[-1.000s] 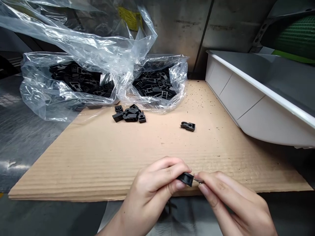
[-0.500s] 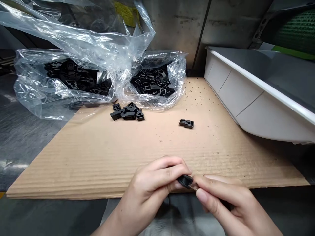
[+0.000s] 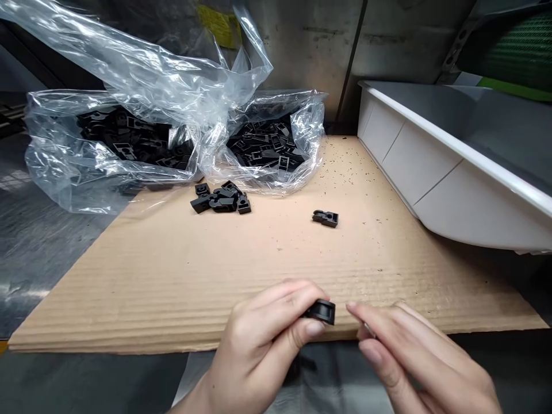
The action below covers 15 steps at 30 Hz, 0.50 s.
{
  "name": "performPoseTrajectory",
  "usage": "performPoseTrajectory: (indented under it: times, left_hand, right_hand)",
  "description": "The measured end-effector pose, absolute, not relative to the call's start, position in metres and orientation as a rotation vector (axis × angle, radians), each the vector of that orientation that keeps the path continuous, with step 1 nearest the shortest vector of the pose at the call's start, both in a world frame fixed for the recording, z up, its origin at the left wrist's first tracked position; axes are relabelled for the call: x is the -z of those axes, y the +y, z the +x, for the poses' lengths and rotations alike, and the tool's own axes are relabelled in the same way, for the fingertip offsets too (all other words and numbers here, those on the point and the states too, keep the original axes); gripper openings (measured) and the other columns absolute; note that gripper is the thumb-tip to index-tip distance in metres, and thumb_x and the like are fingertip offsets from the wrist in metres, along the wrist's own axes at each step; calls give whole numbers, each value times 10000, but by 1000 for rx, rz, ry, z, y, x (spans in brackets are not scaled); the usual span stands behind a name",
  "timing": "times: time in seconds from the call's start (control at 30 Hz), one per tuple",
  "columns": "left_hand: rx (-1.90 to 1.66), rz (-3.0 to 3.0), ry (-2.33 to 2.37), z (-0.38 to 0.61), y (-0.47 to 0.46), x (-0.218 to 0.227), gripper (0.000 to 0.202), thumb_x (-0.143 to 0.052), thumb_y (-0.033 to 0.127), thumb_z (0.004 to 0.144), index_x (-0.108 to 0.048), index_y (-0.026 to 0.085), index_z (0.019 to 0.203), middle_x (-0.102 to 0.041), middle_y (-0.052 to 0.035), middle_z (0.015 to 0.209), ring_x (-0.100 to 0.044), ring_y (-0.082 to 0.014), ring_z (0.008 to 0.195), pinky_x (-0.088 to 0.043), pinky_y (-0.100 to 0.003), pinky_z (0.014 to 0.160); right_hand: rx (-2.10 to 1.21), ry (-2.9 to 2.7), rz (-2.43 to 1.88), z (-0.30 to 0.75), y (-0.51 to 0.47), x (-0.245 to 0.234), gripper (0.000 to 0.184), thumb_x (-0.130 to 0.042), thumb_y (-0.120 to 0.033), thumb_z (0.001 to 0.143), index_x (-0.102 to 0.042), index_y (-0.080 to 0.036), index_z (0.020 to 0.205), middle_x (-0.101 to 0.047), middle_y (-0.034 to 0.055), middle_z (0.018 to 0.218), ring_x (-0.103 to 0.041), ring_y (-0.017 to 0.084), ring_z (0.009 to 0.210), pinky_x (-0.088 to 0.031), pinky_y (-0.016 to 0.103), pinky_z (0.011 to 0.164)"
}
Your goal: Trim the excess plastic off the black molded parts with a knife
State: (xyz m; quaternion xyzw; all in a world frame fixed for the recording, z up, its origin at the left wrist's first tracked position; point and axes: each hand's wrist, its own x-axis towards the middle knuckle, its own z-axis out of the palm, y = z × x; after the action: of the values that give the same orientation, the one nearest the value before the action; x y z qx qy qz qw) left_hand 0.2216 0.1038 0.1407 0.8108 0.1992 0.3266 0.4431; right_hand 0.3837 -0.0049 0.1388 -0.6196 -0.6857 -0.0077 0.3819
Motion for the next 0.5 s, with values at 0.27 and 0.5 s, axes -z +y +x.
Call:
performPoseTrajectory:
  times: [0.27, 0.5]
  left_hand:
    - [-802, 1998, 490, 222, 104, -139, 169, -535, 116, 868, -612, 225, 972, -664, -2, 846, -631, -142, 775, -487, -177, 687]
    - [-781, 2007, 463, 222, 105, -139, 148, -529, 127, 873, -633, 205, 943, -681, -27, 869, -643, -167, 789, -495, -193, 635]
  right_hand:
    - [-188, -1705, -1569, 374, 7, -142, 117, -484, -138, 864, -579, -191, 907, -580, -12, 657, -583, 103, 612, -482, 190, 575]
    - [-74, -1720, -1651, 372, 4, -143, 133, -485, -168, 863, -597, -228, 905, -588, -30, 630, -624, 116, 641, -480, 183, 585]
